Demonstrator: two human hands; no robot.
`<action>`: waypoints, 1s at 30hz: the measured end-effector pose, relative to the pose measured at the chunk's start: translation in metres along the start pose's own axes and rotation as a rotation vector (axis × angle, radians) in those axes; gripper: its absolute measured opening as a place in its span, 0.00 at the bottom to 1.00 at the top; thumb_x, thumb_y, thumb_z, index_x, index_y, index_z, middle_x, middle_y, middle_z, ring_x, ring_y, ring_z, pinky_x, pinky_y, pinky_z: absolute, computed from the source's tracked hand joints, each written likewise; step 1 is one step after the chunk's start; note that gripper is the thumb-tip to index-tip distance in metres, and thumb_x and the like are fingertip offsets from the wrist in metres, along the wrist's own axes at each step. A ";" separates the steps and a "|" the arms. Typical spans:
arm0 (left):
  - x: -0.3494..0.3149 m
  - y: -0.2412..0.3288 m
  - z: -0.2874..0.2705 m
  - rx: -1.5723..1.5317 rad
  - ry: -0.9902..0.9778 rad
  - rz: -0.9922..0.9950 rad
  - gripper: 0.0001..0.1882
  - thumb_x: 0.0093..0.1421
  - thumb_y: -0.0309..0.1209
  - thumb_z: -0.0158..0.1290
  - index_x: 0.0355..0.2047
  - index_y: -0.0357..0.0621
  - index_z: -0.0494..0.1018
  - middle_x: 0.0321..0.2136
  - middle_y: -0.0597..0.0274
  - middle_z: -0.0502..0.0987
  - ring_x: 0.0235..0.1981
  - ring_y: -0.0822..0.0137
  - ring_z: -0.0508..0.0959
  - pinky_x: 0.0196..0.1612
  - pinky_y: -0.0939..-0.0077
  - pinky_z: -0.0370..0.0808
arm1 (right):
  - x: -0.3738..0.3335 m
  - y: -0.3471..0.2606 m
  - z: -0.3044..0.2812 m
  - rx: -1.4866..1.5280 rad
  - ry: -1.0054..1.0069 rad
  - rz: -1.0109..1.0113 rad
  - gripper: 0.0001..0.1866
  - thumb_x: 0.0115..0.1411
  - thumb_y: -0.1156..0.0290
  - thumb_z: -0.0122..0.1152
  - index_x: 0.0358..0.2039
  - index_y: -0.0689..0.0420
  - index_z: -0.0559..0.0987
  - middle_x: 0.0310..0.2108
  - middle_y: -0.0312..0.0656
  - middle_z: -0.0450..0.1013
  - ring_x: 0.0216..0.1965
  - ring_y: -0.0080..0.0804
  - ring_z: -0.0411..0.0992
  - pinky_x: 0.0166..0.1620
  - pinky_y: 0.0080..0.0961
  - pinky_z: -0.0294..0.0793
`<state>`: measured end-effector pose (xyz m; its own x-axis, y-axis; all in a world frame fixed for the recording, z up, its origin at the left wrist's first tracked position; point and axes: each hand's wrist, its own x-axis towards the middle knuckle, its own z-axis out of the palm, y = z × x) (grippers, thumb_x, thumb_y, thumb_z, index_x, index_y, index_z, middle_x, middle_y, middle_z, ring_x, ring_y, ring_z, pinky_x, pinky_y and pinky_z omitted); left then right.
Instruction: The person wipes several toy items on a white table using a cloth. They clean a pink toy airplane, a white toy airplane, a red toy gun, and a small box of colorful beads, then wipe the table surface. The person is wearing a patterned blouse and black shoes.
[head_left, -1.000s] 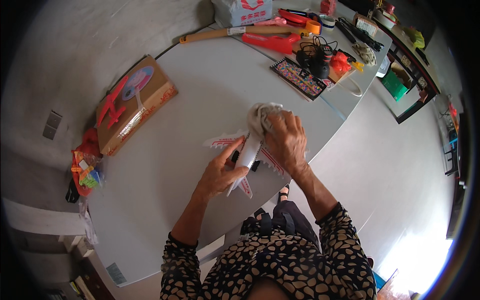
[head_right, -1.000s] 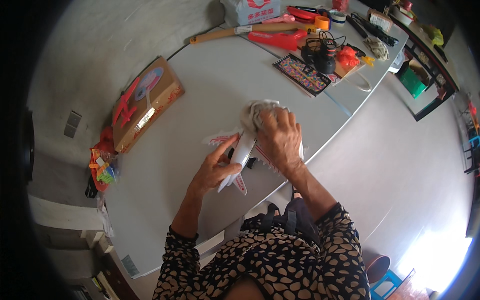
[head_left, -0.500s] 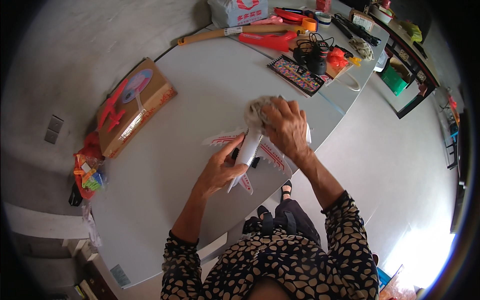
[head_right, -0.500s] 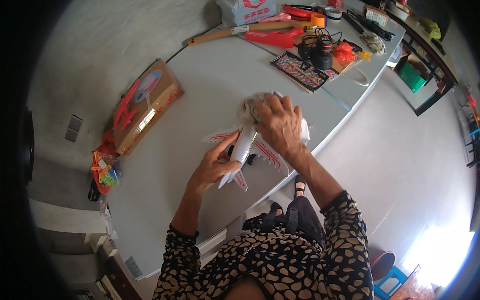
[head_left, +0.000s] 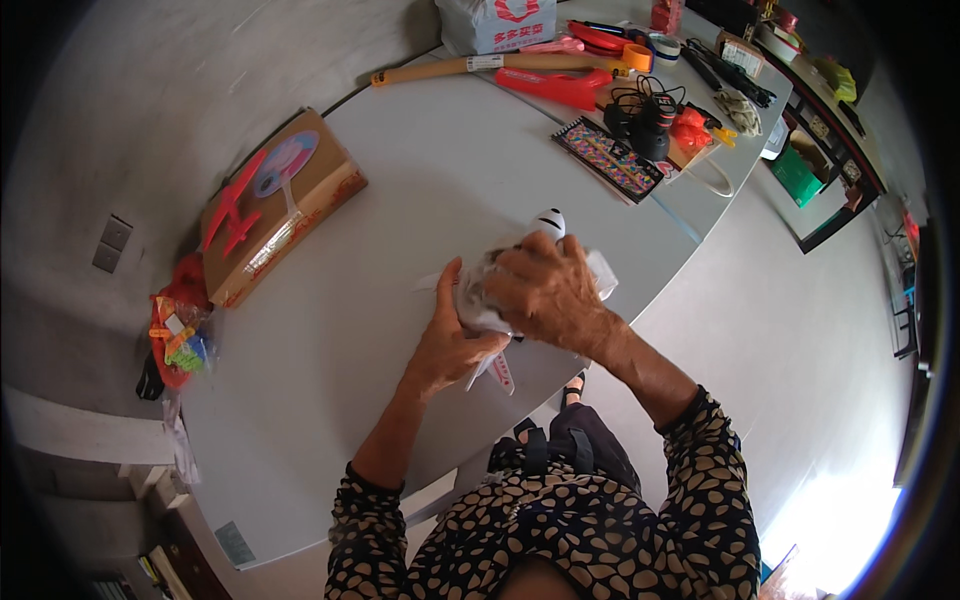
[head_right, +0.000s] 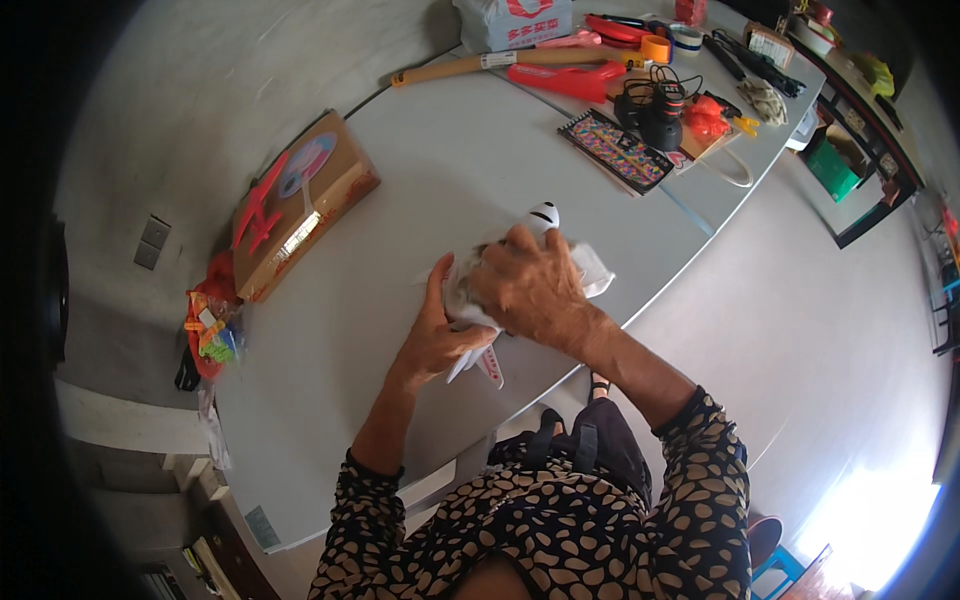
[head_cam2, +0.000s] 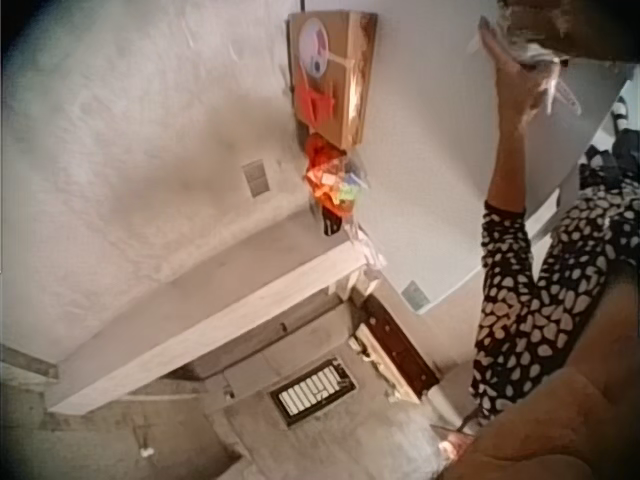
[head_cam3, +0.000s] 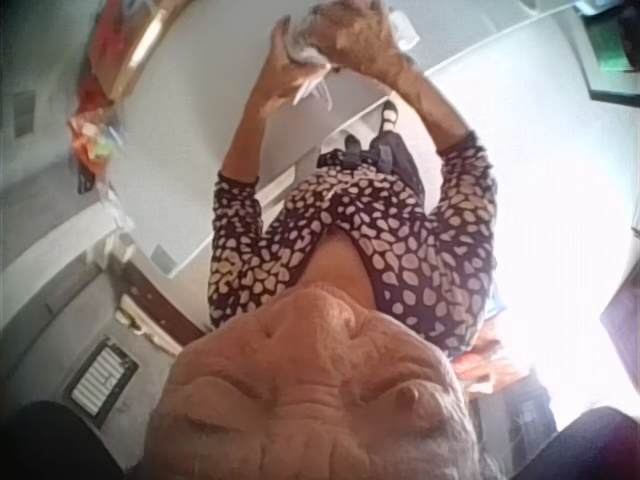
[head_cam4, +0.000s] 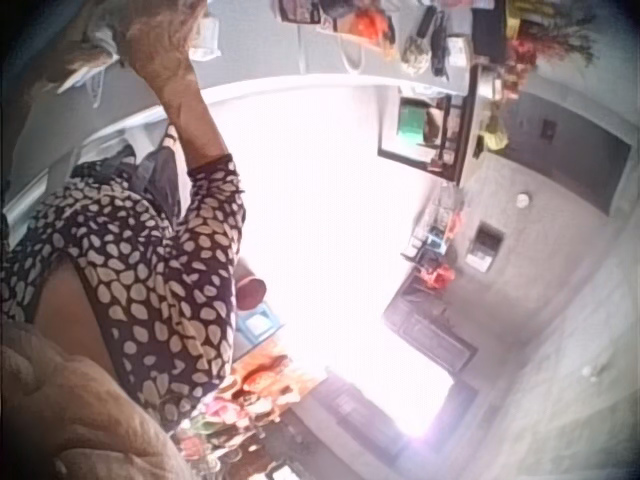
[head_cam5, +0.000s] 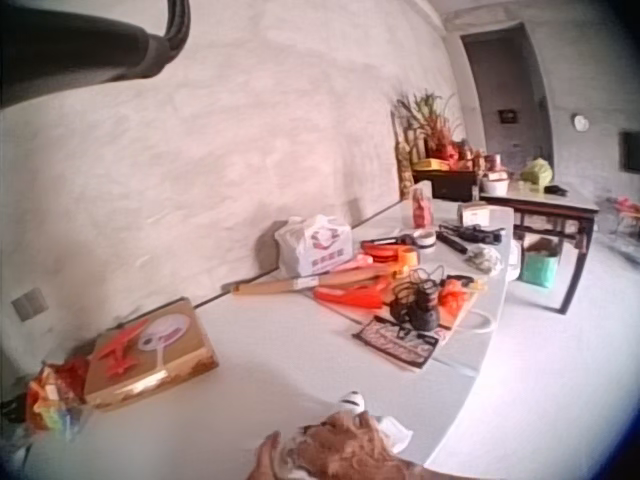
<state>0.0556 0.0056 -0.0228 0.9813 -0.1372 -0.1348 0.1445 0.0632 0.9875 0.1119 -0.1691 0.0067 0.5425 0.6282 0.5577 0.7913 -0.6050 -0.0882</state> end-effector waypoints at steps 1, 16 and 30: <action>-0.001 0.008 0.001 0.076 -0.004 -0.055 0.56 0.45 0.28 0.61 0.67 0.48 0.35 0.56 0.44 0.59 0.42 0.57 0.75 0.42 0.62 0.76 | 0.007 0.005 0.000 -0.027 0.004 0.022 0.06 0.44 0.65 0.64 0.25 0.46 0.80 0.29 0.30 0.72 0.38 0.33 0.67 0.35 0.38 0.67; -0.003 0.014 0.000 0.326 0.055 -0.155 0.54 0.47 0.31 0.61 0.67 0.48 0.39 0.37 0.48 0.77 0.38 0.55 0.79 0.44 0.65 0.74 | 0.005 -0.005 0.030 -0.194 0.252 0.240 0.11 0.45 0.67 0.60 0.32 0.51 0.76 0.31 0.40 0.68 0.34 0.38 0.66 0.29 0.40 0.60; -0.006 0.024 0.001 0.260 -0.030 -0.190 0.47 0.48 0.33 0.62 0.67 0.52 0.51 0.32 0.49 0.77 0.30 0.63 0.79 0.28 0.72 0.75 | -0.005 0.021 0.017 -0.184 0.184 0.492 0.17 0.48 0.68 0.62 0.41 0.47 0.76 0.35 0.41 0.69 0.37 0.40 0.70 0.30 0.41 0.68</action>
<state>0.0532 0.0073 0.0014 0.9352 -0.1512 -0.3202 0.2838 -0.2207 0.9331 0.1303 -0.1764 -0.0121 0.7643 0.1638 0.6237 0.3858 -0.8912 -0.2387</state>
